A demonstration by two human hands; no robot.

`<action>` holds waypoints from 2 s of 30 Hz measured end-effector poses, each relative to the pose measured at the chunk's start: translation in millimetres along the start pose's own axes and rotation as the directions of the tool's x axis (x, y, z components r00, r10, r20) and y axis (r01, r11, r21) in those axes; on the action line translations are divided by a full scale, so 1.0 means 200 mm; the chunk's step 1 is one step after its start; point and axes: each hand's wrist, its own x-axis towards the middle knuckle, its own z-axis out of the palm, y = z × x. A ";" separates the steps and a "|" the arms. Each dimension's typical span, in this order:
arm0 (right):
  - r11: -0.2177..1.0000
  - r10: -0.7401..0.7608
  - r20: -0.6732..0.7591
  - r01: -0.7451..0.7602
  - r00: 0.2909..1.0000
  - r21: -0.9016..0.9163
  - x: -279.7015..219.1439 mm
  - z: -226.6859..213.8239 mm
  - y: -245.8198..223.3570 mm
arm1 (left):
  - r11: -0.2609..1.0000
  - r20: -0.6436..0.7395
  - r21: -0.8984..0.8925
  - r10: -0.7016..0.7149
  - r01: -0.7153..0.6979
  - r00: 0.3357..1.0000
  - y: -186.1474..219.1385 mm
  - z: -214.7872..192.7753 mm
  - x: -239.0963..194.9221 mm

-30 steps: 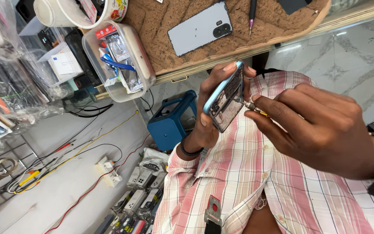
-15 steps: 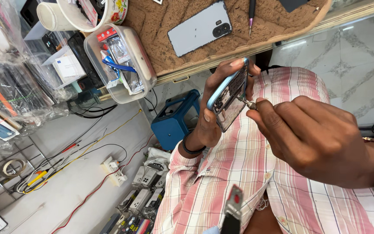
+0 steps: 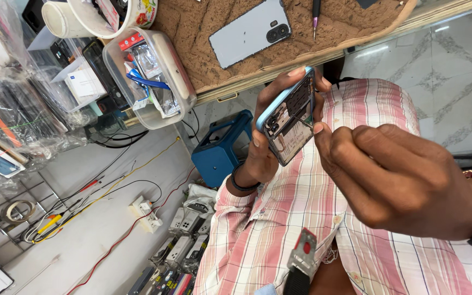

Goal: The person uses a screwdriver to remove screws from the back of a disassembled smartphone. They then use a prying tool to separate the back cover from the frame and lift it off, exposing the internal components.

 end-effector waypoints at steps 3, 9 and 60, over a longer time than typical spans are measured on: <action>0.999 0.030 -0.044 -0.029 0.999 0.020 0.00 0.02 0.00 | 0.998 -0.030 -0.064 -0.006 0.004 1.000 0.00 0.00 0.00; 0.899 0.280 0.061 -0.284 0.958 0.333 -0.13 0.00 0.03 | 0.968 -0.026 -0.251 0.007 -0.013 1.000 -0.02 -0.05 0.03; 0.879 0.271 -0.194 -0.161 0.943 0.449 0.10 0.45 -0.23 | 0.984 0.143 -0.179 0.035 -0.009 0.989 0.19 -0.23 -0.20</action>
